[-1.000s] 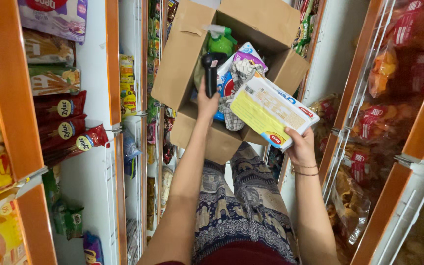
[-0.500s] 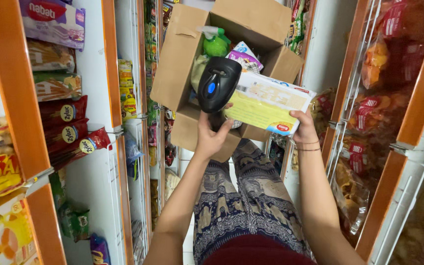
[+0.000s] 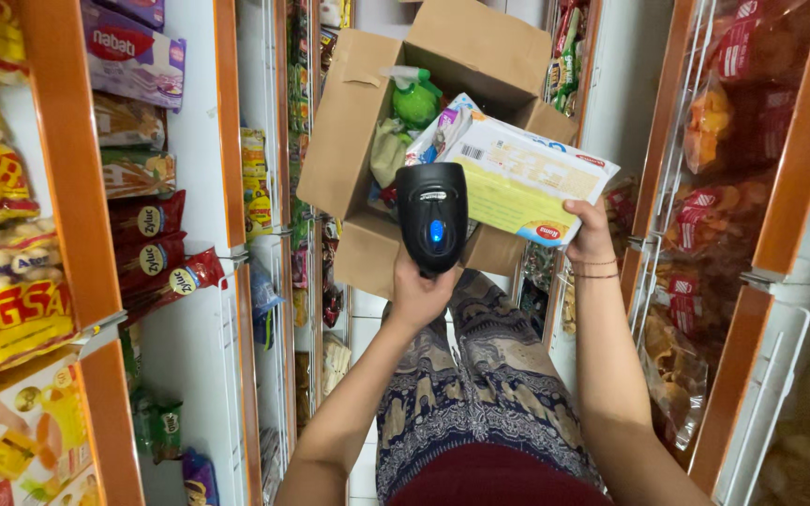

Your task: The person wipes various packaged snack items with a cloth before placing them onto store shelves. The person uses a handheld scanner on some items and sprays a liquid from a bottle onto the cloth.

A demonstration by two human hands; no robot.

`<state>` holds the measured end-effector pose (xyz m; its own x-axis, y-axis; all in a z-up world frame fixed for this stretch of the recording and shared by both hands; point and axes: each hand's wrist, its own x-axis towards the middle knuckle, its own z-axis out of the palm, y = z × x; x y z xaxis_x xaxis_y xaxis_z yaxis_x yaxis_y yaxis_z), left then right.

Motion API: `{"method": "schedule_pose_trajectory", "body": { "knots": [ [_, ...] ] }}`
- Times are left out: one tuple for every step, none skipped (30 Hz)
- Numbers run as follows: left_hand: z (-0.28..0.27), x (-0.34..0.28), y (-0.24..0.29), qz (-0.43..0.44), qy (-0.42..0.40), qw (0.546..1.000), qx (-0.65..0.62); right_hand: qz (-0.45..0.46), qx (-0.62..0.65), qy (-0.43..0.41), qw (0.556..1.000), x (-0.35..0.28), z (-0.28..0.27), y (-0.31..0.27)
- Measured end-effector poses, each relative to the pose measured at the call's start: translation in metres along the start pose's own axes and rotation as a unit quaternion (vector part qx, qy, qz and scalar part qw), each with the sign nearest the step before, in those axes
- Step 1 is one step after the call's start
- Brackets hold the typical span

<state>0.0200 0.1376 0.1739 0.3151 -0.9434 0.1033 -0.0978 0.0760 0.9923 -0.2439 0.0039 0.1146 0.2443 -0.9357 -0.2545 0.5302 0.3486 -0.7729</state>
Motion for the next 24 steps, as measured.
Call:
{"method": "schedule_pose_trajectory", "body": {
  "knots": [
    [-0.001,-0.004,0.0,-0.051,-0.018,0.998,-0.023,-0.001,-0.002,0.0,1.0,0.0,0.002,-0.001],
    [-0.002,-0.007,0.0,-0.102,-0.036,0.993,-0.045,-0.001,-0.004,-0.001,1.0,0.0,0.003,-0.002],
    [-0.005,-0.007,0.001,-0.151,-0.055,0.985,-0.068,-0.002,-0.006,-0.002,1.0,0.001,0.005,-0.003],
    [-0.007,-0.007,0.002,-0.125,-0.06,0.988,-0.067,-0.004,-0.007,-0.006,1.0,0.002,0.007,-0.003],
    [-0.009,-0.007,0.004,-0.098,-0.064,0.991,-0.067,-0.004,-0.008,-0.011,1.0,0.003,0.008,-0.003],
    [-0.012,-0.006,0.005,-0.072,-0.068,0.993,-0.067,-0.004,-0.01,-0.015,1.0,0.004,0.01,-0.003],
    [-0.014,-0.005,0.007,-0.086,-0.077,0.991,-0.063,-0.006,-0.009,-0.018,1.0,0.005,0.012,-0.004],
    [-0.016,-0.003,0.008,-0.1,-0.086,0.99,-0.059,-0.007,-0.008,-0.021,1.0,0.007,0.013,-0.004],
    [-0.018,-0.003,0.01,-0.115,-0.095,0.987,-0.056,-0.007,-0.007,-0.022,1.0,0.006,0.013,-0.004],
    [-0.02,-0.002,0.012,-0.087,-0.098,0.99,-0.047,-0.008,-0.008,-0.023,1.0,0.005,0.013,-0.005],
    [-0.023,0.0,0.012,-0.06,-0.101,0.992,-0.037,-0.008,-0.008,-0.025,1.0,0.006,0.014,-0.005],
    [-0.025,0.001,0.014,-0.032,-0.104,0.994,-0.028,-0.008,-0.009,-0.027,1.0,0.006,0.015,-0.005],
    [-0.028,0.003,0.015,-0.034,-0.105,0.994,-0.026,-0.007,-0.008,-0.028,1.0,0.006,0.016,-0.005],
    [-0.029,0.004,0.016,-0.036,-0.105,0.994,-0.025,-0.005,-0.008,-0.03,1.0,0.007,0.017,-0.005],
    [-0.031,0.005,0.017,-0.037,-0.106,0.993,-0.024,-0.005,-0.007,-0.031,0.999,0.007,0.017,-0.005],
    [-0.032,0.006,0.018,-0.04,-0.106,0.993,-0.031,-0.003,-0.008,-0.03,1.0,0.008,0.018,-0.005],
    [-0.033,0.005,0.02,-0.044,-0.107,0.993,-0.038,-0.001,-0.009,-0.028,1.0,0.008,0.019,-0.006],
    [-0.034,0.005,0.021,-0.048,-0.108,0.992,-0.045,0.0,-0.01,-0.026,1.0,0.008,0.019,-0.006],
    [-0.035,0.003,0.022,-0.042,-0.109,0.992,-0.041,-0.002,-0.01,-0.028,1.0,0.007,0.019,-0.006],
    [-0.035,0.001,0.022,-0.037,-0.11,0.993,-0.037,-0.004,-0.01,-0.029,1.0,0.007,0.019,-0.007],
    [-0.037,0.0,0.022,-0.03,-0.112,0.993,-0.033,-0.007,-0.01,-0.031,0.999,0.007,0.02,-0.007],
    [-0.038,-0.001,0.02,-0.033,-0.112,0.993,-0.025,-0.006,-0.013,-0.028,1.0,0.008,0.021,-0.007],
    [-0.039,-0.002,0.016,-0.036,-0.113,0.993,-0.017,-0.005,-0.015,-0.025,1.0,0.007,0.021,-0.007],
    [-0.039,-0.002,0.011,-0.04,-0.114,0.993,-0.01,-0.004,-0.018,-0.022,1.0,0.007,0.021,-0.007]
  ]
}}
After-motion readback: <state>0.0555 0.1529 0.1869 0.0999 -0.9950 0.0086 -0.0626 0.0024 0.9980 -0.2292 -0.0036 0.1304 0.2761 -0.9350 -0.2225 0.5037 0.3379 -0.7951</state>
